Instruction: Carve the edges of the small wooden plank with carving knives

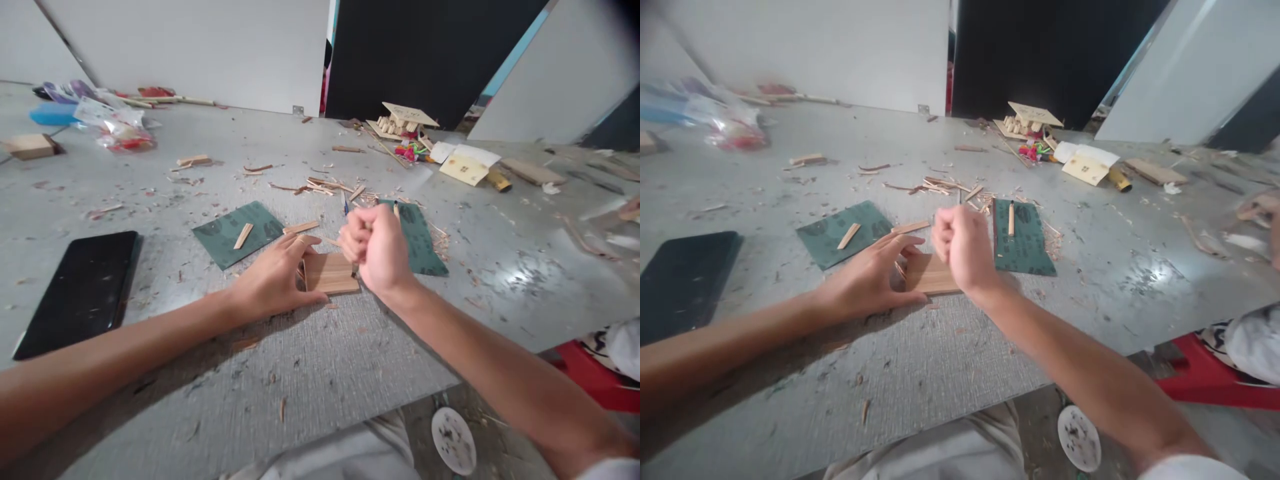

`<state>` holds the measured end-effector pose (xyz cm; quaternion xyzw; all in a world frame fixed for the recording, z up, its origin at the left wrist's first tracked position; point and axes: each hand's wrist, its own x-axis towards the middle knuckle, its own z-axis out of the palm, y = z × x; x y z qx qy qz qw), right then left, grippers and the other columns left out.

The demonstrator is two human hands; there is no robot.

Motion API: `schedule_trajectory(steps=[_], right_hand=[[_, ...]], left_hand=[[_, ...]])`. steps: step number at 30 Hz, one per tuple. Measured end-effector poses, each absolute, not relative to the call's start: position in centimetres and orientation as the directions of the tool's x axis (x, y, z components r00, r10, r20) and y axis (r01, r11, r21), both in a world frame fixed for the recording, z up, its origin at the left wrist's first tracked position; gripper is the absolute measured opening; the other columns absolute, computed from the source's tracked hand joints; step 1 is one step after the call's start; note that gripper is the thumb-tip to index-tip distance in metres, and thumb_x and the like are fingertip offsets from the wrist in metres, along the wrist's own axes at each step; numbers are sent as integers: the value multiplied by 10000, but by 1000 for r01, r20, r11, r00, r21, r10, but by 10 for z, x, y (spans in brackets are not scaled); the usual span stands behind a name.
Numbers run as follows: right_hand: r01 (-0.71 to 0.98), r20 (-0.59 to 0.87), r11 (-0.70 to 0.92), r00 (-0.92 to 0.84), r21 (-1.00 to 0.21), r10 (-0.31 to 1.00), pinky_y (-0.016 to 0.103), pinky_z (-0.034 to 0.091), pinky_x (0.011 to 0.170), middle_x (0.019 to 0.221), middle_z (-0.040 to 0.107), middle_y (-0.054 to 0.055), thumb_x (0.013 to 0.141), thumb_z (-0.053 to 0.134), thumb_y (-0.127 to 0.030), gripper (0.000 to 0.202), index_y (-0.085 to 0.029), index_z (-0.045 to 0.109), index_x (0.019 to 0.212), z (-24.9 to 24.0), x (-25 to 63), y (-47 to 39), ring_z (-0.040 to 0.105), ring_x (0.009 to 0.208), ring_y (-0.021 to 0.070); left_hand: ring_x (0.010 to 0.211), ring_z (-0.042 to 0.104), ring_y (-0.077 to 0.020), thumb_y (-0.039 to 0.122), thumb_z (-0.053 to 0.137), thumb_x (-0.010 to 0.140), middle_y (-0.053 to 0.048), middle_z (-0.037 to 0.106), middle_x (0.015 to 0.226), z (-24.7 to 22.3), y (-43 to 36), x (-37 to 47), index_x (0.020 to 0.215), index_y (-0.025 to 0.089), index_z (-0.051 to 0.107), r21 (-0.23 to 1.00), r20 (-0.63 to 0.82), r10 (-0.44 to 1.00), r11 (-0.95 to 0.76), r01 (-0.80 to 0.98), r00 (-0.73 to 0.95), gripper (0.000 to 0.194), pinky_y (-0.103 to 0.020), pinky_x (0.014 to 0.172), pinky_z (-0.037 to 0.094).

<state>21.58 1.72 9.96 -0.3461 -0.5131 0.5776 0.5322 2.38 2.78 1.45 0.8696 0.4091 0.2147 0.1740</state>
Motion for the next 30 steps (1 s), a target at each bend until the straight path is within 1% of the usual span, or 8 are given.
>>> schedule_trajectory(steps=[4,6,9,14,17,21,25,30], right_hand=[[-346,214,171,-89,-922,973,275,104,418,458,135,-77,864,487,-352,474,-225,187,518,50,203,24,106,413,71],[-388,254,201,-89,-899,963,274,120,433,475,134,-76,865,521,-369,494,-222,193,525,47,208,21,114,426,75],[-425,304,224,-131,-877,943,279,121,446,478,131,-67,906,482,-436,531,-216,204,511,52,215,17,125,428,82],[-449,283,167,-205,-878,937,280,108,442,469,136,-63,909,455,-507,554,-212,229,498,55,219,21,126,416,84],[-439,299,166,-254,-883,920,275,159,454,493,182,-54,882,483,-475,493,-210,271,525,58,223,23,185,446,97],[-460,354,200,-276,-865,894,274,172,478,558,185,-53,864,509,-399,405,-209,284,586,67,228,21,176,495,102],[-465,352,239,-172,-853,920,279,192,495,632,205,-46,945,491,-416,414,-205,313,637,73,230,17,205,517,105],[-441,387,341,-17,-830,922,272,178,465,655,231,-49,994,484,-444,435,-205,344,659,78,235,9,215,461,87]], left_hand=[[1164,588,-302,485,799,761,-136,634,1191,11,28,23,1431,154,372,487,265,761,-636,599,592,861,-421,962,501],[1194,567,-303,484,774,782,-134,617,1222,10,29,22,1452,175,343,486,281,745,-654,580,605,855,-435,991,488],[1200,552,-303,451,750,799,-131,605,1210,10,29,23,1453,176,333,484,296,733,-668,565,613,823,-455,1031,460],[1129,582,-282,440,745,781,-97,594,1153,11,30,25,1467,213,296,493,299,739,-661,565,604,850,-427,974,486],[1091,590,-275,440,754,768,-88,593,1121,11,29,25,1447,211,327,490,298,744,-656,573,598,834,-418,949,492],[1000,605,-246,469,746,790,-89,606,1095,14,28,24,1420,184,355,478,287,745,-656,584,602,794,-395,899,510],[1088,573,-278,491,718,819,-120,597,1165,16,29,23,1334,173,466,429,278,728,-678,597,627,655,-430,948,495],[1071,546,-311,450,713,775,-108,581,1080,19,25,23,1212,163,568,354,247,727,-683,639,640,543,-463,926,484]])
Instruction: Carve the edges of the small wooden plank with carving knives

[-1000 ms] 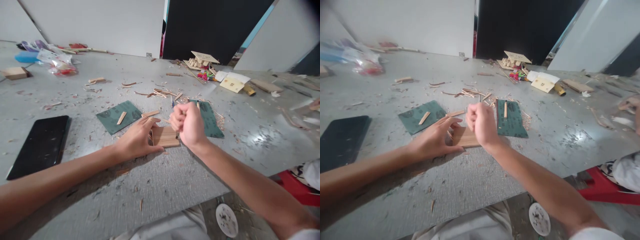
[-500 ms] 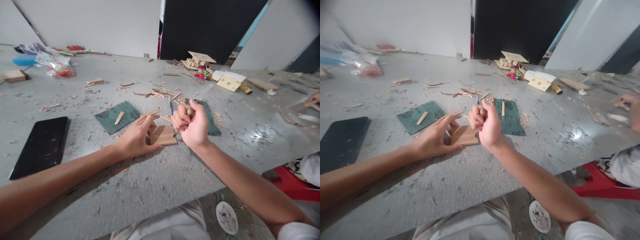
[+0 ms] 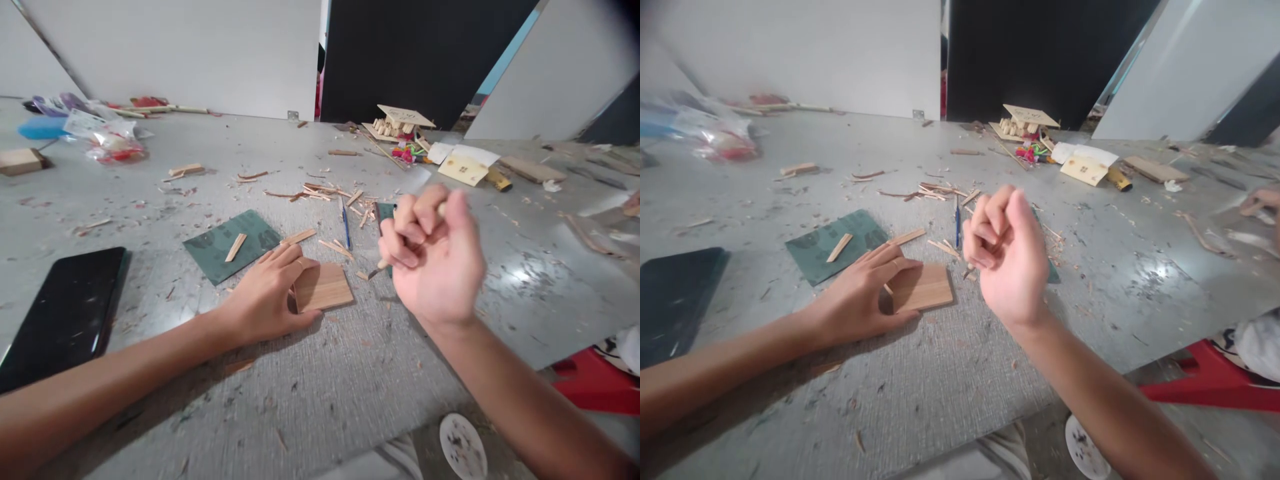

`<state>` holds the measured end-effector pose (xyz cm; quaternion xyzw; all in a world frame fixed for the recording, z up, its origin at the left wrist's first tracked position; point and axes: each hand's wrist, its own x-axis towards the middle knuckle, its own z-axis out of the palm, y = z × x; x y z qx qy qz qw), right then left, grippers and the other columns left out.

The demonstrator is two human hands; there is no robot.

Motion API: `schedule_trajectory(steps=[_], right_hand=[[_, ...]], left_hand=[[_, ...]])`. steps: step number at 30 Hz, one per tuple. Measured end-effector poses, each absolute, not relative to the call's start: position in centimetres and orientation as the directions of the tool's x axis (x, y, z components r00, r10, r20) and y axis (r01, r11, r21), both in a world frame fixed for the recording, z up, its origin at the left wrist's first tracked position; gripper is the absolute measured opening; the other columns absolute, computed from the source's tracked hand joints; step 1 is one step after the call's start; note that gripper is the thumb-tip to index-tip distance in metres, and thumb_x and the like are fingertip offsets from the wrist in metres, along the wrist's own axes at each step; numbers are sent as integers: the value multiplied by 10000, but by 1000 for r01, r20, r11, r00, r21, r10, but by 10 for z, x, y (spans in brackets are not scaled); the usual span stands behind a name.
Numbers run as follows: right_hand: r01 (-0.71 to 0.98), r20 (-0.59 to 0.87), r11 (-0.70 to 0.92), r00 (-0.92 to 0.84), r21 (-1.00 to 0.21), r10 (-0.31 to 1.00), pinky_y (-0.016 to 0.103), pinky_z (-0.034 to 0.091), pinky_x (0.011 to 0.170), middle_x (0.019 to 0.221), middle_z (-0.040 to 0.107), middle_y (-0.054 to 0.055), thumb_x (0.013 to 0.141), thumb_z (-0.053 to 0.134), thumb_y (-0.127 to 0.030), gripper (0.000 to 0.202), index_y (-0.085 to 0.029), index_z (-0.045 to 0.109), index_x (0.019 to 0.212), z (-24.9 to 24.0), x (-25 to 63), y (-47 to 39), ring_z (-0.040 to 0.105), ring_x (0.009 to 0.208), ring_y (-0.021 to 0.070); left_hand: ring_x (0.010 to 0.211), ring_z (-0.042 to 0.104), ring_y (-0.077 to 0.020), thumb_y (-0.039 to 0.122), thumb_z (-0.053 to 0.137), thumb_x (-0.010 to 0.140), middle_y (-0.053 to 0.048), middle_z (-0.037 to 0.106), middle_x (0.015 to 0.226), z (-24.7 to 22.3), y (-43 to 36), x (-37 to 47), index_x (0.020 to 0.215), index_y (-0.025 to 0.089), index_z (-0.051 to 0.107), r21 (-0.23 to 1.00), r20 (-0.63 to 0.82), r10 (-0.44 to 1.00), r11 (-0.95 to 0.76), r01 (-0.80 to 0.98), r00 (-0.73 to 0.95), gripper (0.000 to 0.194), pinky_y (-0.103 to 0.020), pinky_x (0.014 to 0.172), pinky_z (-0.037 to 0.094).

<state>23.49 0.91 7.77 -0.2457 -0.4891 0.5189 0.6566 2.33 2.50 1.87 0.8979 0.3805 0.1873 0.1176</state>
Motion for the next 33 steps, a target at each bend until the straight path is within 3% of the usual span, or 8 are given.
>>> schedule_trajectory(steps=[6,10,13,17,24,33], right_hand=[[-443,348,279,-82,-852,934,267,205,446,617,357,-28,948,499,-297,334,-196,432,636,71,242,7,305,444,85],[-496,319,214,-136,-842,938,251,188,449,509,219,-57,944,487,-305,356,-192,445,608,67,242,9,182,446,90],[-512,311,188,-164,-838,936,261,212,444,496,201,-52,946,480,-347,448,-193,359,543,66,239,8,171,437,89],[-528,280,146,-184,-837,942,268,212,442,501,137,-54,948,468,-316,477,-195,247,543,64,233,5,141,432,92],[-554,244,127,-143,-823,959,263,179,430,509,110,-56,933,432,-284,446,-196,235,543,61,230,7,113,442,92],[-573,301,171,-140,-802,943,242,163,408,485,104,-72,917,471,-312,469,-194,212,544,57,225,9,114,424,69]], left_hand=[[928,564,-300,587,652,800,-81,593,962,29,10,25,1018,182,571,247,172,740,-672,698,651,468,-467,820,427],[1019,554,-339,689,570,828,-118,618,1076,31,8,28,1107,173,533,135,205,699,-713,688,685,587,-486,844,376],[1044,553,-332,683,547,852,-134,612,1157,27,10,32,1215,155,488,147,229,693,-719,679,684,643,-473,845,367],[945,556,-301,677,512,881,-108,602,1057,19,11,36,1153,155,512,158,226,703,-710,687,674,589,-449,807,373],[949,551,-289,597,546,888,-96,579,1056,13,11,37,1139,162,498,150,242,688,-723,675,684,505,-427,817,403],[1019,512,-302,587,507,934,-122,546,1122,9,11,38,1210,142,452,278,203,708,-704,654,676,526,-473,882,452]])
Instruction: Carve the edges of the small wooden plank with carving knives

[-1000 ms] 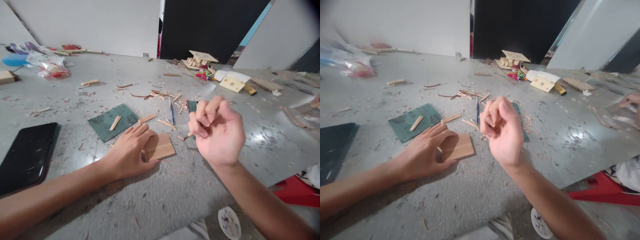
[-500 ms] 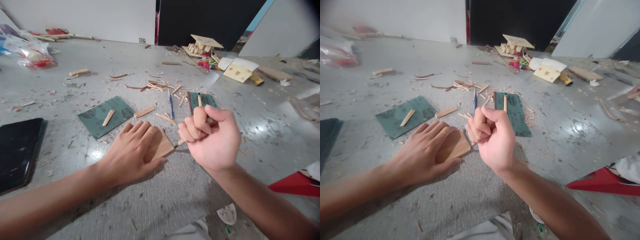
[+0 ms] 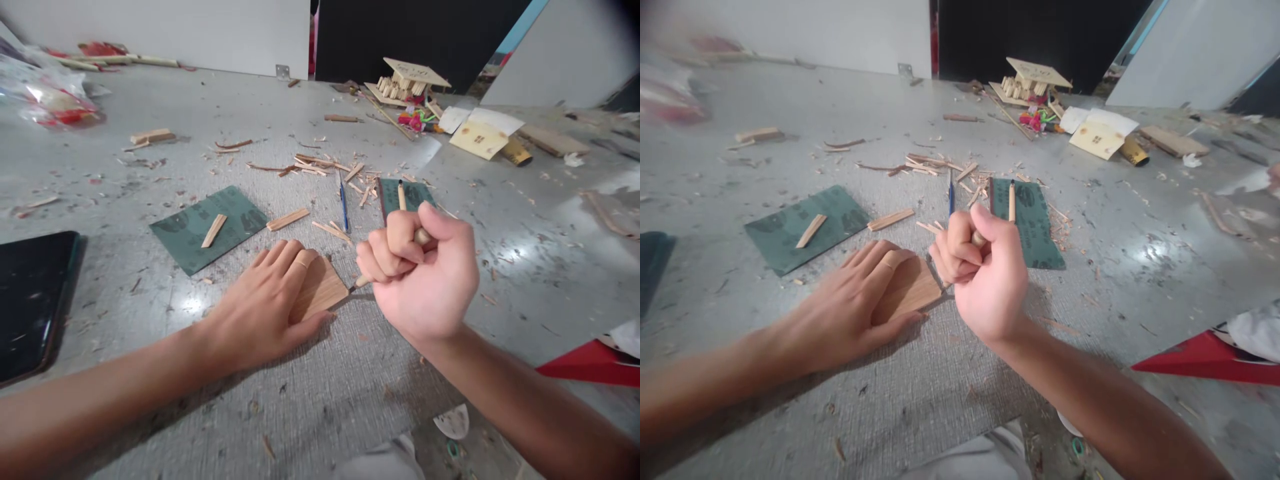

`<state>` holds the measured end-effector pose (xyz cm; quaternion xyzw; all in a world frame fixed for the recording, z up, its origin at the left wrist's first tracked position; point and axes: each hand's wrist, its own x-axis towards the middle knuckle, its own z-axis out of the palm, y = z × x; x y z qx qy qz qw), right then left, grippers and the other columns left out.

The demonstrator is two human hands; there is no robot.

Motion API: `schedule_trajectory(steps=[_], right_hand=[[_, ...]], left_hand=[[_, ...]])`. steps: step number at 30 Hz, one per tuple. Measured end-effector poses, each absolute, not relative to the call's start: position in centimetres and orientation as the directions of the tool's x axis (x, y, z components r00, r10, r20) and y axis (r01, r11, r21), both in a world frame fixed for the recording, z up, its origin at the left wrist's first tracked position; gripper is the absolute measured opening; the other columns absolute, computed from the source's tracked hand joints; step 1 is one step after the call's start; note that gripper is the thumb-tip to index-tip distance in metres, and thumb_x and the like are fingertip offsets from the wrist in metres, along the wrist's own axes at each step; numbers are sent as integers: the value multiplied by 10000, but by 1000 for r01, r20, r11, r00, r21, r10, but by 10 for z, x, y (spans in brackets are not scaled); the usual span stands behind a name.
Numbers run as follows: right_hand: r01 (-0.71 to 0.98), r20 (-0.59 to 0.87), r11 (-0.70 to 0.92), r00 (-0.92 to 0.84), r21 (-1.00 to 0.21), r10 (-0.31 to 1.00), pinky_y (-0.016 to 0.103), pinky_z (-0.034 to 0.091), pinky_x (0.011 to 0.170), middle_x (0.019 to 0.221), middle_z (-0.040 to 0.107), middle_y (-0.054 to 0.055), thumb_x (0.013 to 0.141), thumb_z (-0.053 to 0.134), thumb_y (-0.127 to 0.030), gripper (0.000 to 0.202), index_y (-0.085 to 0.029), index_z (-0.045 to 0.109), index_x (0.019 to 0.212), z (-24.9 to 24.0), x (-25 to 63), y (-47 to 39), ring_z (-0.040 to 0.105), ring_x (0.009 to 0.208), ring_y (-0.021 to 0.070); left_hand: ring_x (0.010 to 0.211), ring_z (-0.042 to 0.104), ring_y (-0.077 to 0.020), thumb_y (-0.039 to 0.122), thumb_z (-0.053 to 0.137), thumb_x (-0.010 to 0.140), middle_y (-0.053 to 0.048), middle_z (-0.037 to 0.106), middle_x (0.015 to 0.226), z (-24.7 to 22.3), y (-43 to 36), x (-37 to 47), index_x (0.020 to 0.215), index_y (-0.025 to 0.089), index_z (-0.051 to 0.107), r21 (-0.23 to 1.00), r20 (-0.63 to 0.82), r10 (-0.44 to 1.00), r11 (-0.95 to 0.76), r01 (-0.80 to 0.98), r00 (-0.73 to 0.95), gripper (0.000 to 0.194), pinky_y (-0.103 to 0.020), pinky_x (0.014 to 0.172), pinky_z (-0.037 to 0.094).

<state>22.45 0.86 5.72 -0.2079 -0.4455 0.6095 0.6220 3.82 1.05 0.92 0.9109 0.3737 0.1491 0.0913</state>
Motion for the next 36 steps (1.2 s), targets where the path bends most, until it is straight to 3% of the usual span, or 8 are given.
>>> schedule_trajectory(steps=[3,8,14,24,32,36], right_hand=[[-588,299,193,-88,-786,950,239,145,395,476,83,-75,916,463,-327,480,-196,195,539,54,225,8,94,414,68],[-583,281,219,-17,-782,960,250,143,401,469,64,-70,921,415,-318,474,-196,175,530,50,228,0,76,415,77],[-527,284,181,-119,-830,952,245,155,422,476,119,-72,915,469,-337,487,-200,197,536,53,219,2,98,421,67],[-468,-33,-100,-148,-878,988,218,77,374,494,98,-95,975,391,-330,471,-230,213,551,58,207,47,59,409,67],[-570,35,40,21,-820,999,229,89,380,513,76,-90,966,395,-332,455,-220,211,565,46,225,31,47,430,84],[-539,80,33,-64,-842,995,247,138,395,495,89,-73,972,355,-334,465,-213,216,546,58,243,23,80,426,97]], left_hand=[[1100,473,-341,584,485,948,-163,521,1212,7,9,40,1235,123,436,264,205,712,-701,663,671,546,-529,929,434],[1050,471,-323,598,482,952,-150,523,1149,6,7,39,1203,120,447,295,194,722,-689,662,664,541,-528,921,443],[1032,463,-309,581,468,970,-139,517,1126,6,8,40,1187,123,440,324,200,720,-689,648,665,507,-516,919,456],[1023,483,-314,591,495,952,-134,526,1105,7,9,39,1159,130,452,285,191,720,-691,665,667,507,-507,895,466],[1046,487,-314,587,506,949,-140,528,1127,8,11,38,1183,133,445,321,191,713,-695,644,674,514,-503,917,468],[1055,497,-301,545,538,937,-134,544,1154,10,14,36,1207,141,457,333,185,687,-717,613,703,492,-490,924,476]])
